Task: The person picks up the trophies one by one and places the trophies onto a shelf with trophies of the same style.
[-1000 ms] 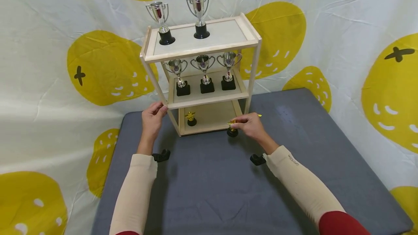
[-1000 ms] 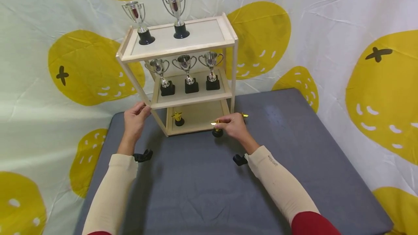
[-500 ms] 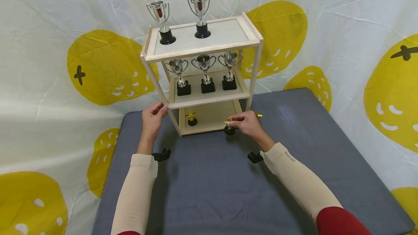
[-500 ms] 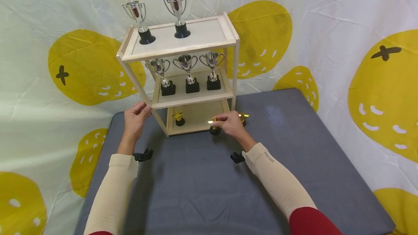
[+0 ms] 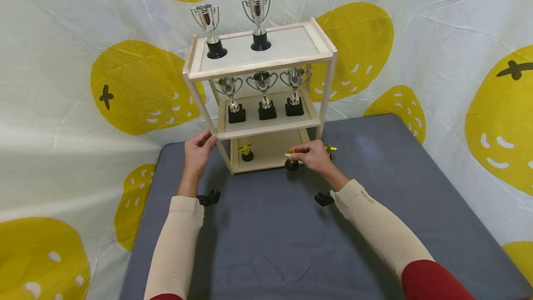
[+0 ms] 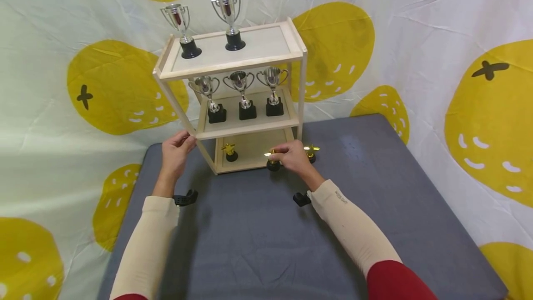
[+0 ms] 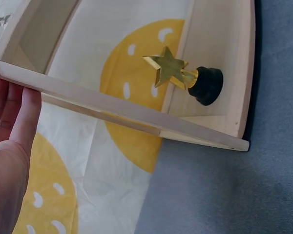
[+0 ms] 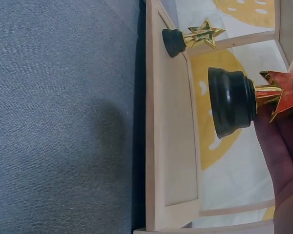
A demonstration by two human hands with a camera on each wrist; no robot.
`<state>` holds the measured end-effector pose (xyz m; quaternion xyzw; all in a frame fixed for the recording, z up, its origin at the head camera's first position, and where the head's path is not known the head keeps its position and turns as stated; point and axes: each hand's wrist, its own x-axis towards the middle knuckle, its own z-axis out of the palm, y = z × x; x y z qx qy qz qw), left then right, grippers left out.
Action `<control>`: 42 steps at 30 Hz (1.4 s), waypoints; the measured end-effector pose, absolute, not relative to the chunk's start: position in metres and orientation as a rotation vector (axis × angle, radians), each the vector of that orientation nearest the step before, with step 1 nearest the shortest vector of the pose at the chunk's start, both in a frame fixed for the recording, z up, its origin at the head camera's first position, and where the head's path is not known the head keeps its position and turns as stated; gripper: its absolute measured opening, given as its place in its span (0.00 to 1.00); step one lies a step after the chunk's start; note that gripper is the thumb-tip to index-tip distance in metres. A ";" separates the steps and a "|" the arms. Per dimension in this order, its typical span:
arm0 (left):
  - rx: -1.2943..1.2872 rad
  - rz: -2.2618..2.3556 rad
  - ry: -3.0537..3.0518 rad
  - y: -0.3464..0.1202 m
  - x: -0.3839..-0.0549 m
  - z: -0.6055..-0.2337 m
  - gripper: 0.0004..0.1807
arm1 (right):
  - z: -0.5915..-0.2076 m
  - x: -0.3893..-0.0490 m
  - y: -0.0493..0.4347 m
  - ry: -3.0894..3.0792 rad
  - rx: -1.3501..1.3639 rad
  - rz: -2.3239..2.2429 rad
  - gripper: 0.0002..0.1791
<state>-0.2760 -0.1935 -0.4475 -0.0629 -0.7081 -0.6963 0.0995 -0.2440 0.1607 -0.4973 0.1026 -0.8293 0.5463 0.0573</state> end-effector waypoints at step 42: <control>-0.138 -2.026 -2.144 -0.192 -0.274 -0.448 0.18 | -0.499 -0.272 0.132 -2.522 0.364 1.707 0.09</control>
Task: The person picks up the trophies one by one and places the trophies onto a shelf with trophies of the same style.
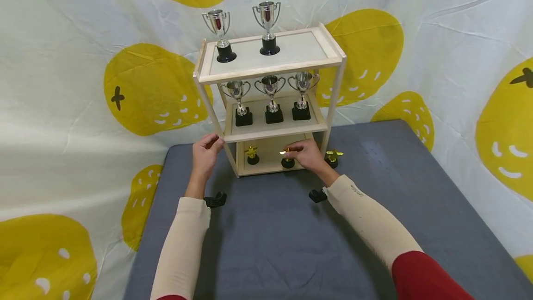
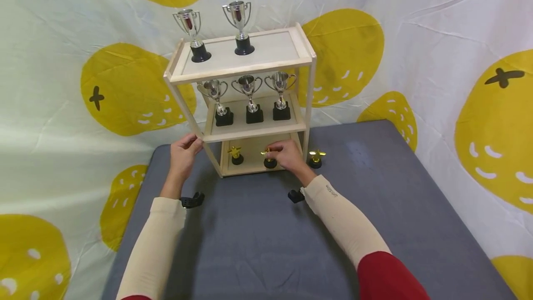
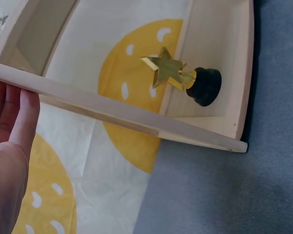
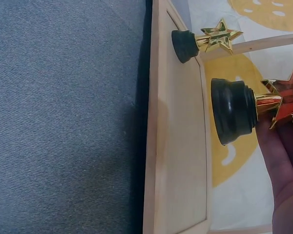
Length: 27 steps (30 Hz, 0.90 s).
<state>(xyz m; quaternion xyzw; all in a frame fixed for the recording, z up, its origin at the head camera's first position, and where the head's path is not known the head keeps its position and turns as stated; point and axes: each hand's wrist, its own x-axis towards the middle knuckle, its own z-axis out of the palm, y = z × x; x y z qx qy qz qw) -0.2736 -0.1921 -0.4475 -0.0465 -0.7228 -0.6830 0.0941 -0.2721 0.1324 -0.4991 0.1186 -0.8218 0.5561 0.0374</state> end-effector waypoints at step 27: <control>-0.136 -2.027 -2.134 -0.192 -0.274 -0.449 0.17 | -0.506 -0.291 0.120 -2.589 0.314 1.718 0.07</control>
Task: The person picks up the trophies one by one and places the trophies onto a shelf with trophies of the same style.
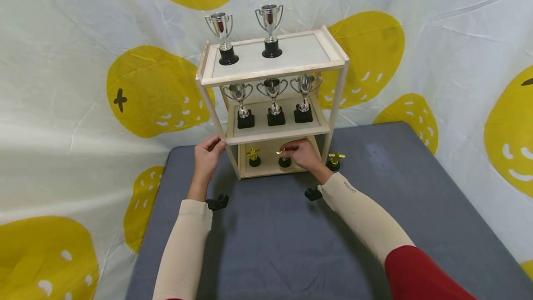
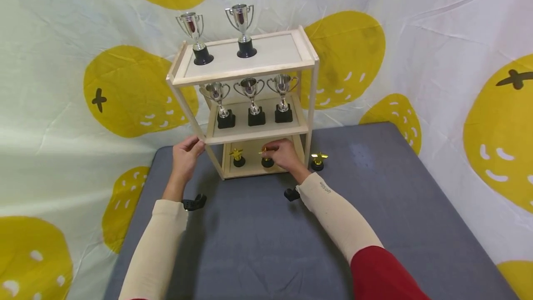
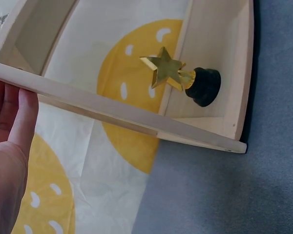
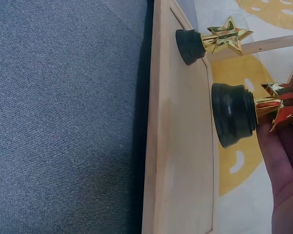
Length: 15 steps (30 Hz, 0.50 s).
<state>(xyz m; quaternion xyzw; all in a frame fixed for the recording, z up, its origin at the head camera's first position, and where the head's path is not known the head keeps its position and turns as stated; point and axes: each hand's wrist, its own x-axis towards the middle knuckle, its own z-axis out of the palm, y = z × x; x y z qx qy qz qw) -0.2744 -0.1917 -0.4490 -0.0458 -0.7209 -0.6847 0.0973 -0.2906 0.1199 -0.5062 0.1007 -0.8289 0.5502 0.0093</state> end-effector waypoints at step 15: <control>-0.143 -2.024 -2.144 -0.192 -0.274 -0.448 0.18 | -0.509 -0.297 0.107 -2.600 0.318 1.675 0.07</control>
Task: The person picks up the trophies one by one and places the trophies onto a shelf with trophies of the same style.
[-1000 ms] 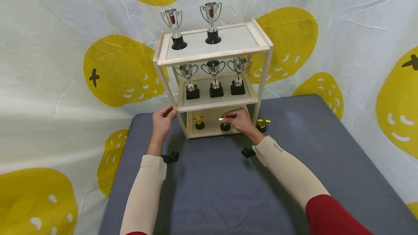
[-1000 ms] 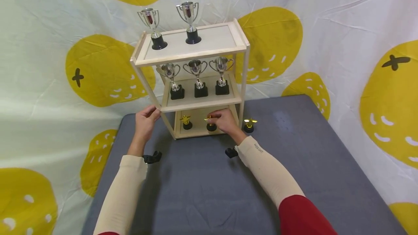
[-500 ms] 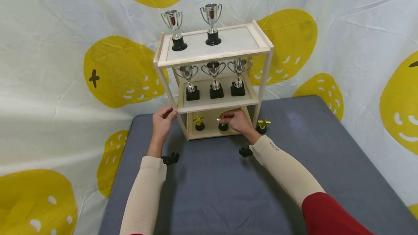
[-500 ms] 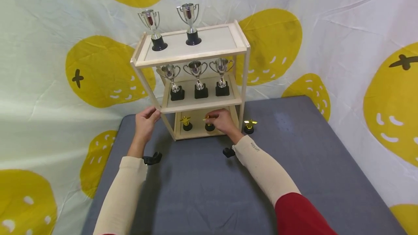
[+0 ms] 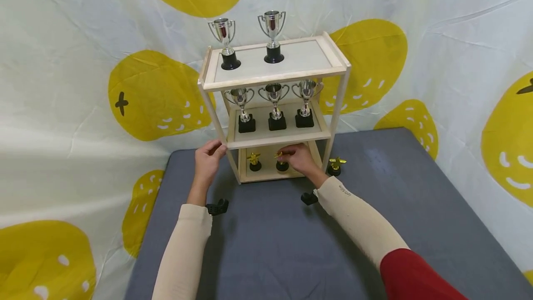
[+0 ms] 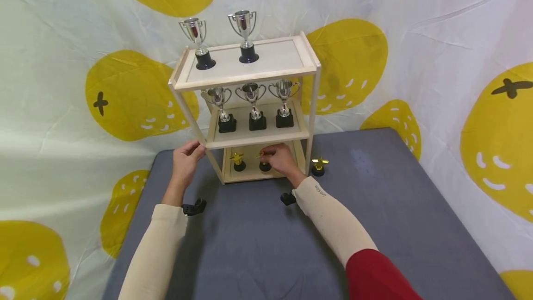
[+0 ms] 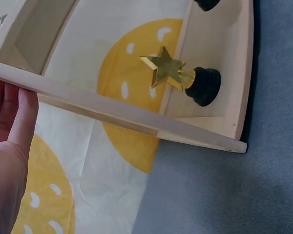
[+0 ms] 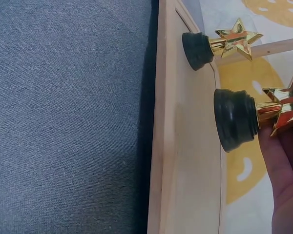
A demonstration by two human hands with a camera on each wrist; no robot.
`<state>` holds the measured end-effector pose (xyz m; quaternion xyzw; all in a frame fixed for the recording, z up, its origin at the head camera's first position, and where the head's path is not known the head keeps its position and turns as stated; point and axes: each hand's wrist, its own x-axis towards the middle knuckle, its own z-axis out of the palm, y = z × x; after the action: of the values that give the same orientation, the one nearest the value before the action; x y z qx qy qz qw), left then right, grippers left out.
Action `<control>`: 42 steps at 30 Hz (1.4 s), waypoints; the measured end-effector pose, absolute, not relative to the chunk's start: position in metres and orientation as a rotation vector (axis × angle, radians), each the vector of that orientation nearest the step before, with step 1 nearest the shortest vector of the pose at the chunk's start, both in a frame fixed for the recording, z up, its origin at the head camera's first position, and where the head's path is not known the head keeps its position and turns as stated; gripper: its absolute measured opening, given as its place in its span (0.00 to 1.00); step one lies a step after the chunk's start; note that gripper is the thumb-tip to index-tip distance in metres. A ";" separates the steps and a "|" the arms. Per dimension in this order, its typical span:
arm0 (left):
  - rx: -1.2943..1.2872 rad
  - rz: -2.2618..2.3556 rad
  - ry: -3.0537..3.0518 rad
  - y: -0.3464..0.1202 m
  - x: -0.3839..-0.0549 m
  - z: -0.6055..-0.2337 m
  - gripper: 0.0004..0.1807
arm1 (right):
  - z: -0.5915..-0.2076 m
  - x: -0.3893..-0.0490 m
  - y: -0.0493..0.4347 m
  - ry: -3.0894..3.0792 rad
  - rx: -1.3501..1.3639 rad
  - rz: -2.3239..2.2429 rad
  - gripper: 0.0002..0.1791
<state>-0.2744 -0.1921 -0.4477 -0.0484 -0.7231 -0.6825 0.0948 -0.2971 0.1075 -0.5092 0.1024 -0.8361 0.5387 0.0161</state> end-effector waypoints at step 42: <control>-0.157 -2.023 -2.133 -0.194 -0.275 -0.451 0.16 | -0.523 -0.310 0.087 -2.544 0.291 1.796 0.10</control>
<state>-0.2752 -0.1935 -0.4508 -0.0531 -0.7210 -0.6838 0.0989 -0.3104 0.0870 -0.5228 0.0930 -0.8135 0.5741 0.0071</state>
